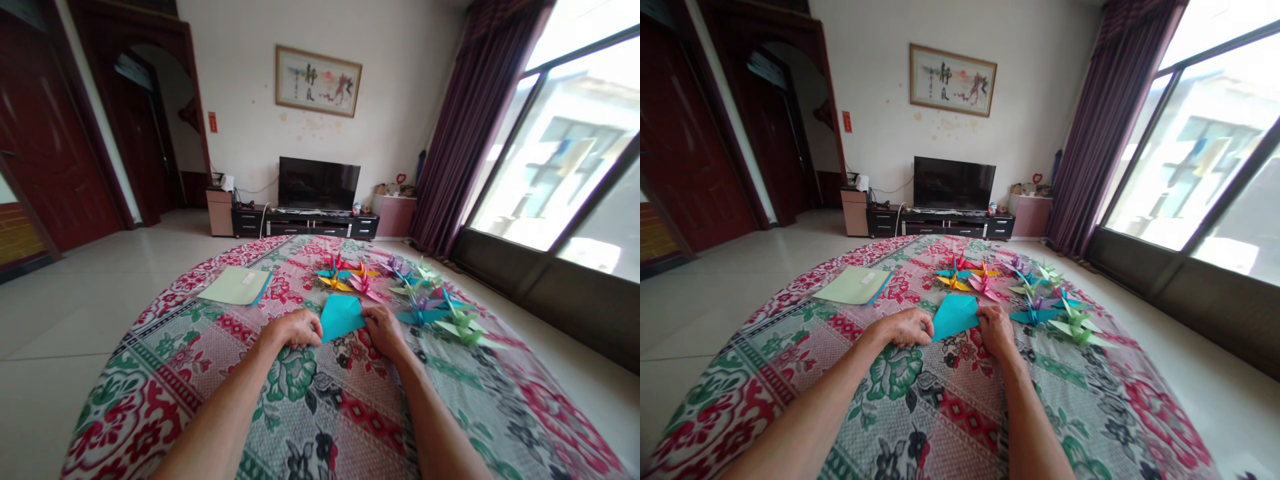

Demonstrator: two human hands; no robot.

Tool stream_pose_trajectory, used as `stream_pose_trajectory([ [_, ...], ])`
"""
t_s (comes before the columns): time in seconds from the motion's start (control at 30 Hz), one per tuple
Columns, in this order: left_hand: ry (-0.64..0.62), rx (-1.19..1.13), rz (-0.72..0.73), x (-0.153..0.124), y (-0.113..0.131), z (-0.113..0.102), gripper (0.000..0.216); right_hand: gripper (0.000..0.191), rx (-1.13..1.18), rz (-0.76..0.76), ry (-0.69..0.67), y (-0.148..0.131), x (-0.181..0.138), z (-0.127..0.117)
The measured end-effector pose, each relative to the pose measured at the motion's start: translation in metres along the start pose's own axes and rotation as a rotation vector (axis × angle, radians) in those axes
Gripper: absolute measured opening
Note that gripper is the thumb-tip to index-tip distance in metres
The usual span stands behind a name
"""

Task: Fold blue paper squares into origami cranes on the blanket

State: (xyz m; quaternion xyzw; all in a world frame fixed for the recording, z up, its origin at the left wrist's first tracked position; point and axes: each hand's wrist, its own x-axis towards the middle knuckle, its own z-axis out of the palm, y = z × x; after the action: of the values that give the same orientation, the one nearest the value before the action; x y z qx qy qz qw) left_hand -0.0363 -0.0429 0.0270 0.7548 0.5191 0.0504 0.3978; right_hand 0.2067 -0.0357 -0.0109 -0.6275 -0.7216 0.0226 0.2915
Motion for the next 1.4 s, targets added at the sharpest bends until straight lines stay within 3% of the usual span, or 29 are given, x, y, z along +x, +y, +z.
stream_pose_trajectory([
  [0.43,-0.026,0.026,0.006,0.003,-0.007,-0.001,0.039,0.037,-0.152,0.067,0.053,-0.027,-0.012,-0.001],
  [0.57,-0.026,-0.095,0.044,-0.001,-0.004,-0.003,0.034,0.036,-0.124,0.064,0.052,-0.03,-0.012,0.002],
  [0.7,0.297,-0.226,0.122,0.001,0.0,0.003,0.03,0.035,-0.078,0.061,0.08,-0.035,-0.012,0.003],
  [0.8,0.578,-0.143,0.207,0.008,0.002,0.01,0.028,0.026,-0.05,0.029,0.049,-0.034,-0.012,0.004],
  [0.87,0.69,-0.089,0.255,0.013,0.001,0.015,0.03,0.023,-0.016,-0.004,0.058,-0.031,-0.011,0.005],
  [1.07,0.891,-0.082,0.473,0.026,-0.012,0.016,0.056,0.023,0.299,-0.265,0.173,-0.028,-0.004,0.011],
  [1.17,0.972,-0.121,0.525,0.028,-0.016,0.011,0.057,0.023,0.447,-0.342,0.182,-0.032,-0.002,0.012],
  [1.3,0.976,-0.241,0.379,0.025,-0.014,0.006,0.025,0.023,0.547,-0.359,0.169,-0.038,-0.002,0.011],
  [1.4,0.972,-0.323,0.251,0.023,-0.012,0.005,0.027,0.02,0.606,-0.347,0.146,-0.043,-0.003,0.011],
])
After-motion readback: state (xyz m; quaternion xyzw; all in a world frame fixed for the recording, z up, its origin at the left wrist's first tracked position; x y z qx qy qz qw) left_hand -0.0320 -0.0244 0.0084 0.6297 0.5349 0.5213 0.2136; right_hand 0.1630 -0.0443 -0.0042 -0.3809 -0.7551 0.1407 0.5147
